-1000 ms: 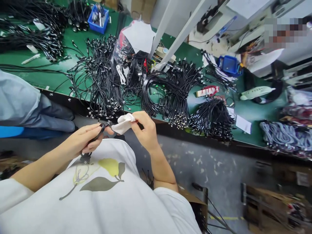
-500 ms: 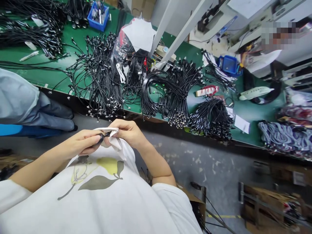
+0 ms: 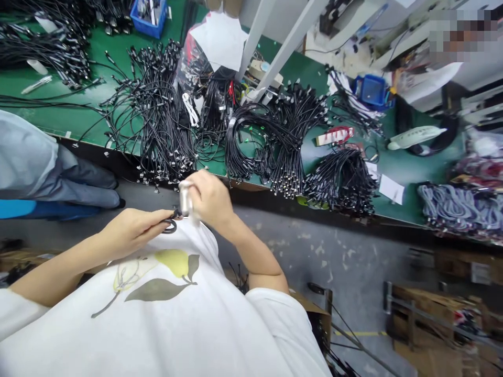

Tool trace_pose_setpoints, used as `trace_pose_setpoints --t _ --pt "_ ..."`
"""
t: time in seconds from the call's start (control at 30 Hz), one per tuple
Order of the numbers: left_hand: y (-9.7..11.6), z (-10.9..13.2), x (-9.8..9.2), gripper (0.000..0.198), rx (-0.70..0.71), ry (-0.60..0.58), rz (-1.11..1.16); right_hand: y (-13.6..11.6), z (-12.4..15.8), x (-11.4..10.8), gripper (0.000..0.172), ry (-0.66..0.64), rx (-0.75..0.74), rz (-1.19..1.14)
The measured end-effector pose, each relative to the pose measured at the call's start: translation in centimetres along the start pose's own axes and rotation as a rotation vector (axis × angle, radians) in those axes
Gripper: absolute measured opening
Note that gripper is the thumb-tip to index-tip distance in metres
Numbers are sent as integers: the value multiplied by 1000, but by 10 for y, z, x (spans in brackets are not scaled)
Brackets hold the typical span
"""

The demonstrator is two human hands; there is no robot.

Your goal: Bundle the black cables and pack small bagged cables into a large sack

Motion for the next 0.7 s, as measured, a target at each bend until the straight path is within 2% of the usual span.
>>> trace_pose_setpoints --t 0.07,0.17,0.23,0.3,0.4,0.5,0.6,0.7 --pt "3 1 -6 36 16 64 -14 8 0 -19 16 141 8 99" --pt "6 2 -13 37 12 133 -48 11 9 -29 14 98 -5 -66" --pt "6 1 -15 36 6 156 -79 3 23 -32 12 148 -45 -112" --pt "6 1 -14 35 11 170 -110 -11 36 -26 8 219 -141 -48" --pt "7 1 -10 33 35 170 -170 -34 49 -3 20 241 -393 145" --pt "10 1 -7 32 71 196 -286 -41 49 16 24 246 -525 290" --pt "17 0 -7 29 109 286 -499 -37 42 19 16 244 -450 342" --pt "23 -3 -7 27 141 348 -707 -25 31 15 8 218 -222 192"
Point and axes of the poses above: each hand's wrist, its own z-axis away from the middle knuckle, its own x-axis out of the palm, y = z × x, the point moved 6 cm from there along -z, towards the middle knuckle, and after that the axes turned 6 degrees about -y, right-handed, at the moved point
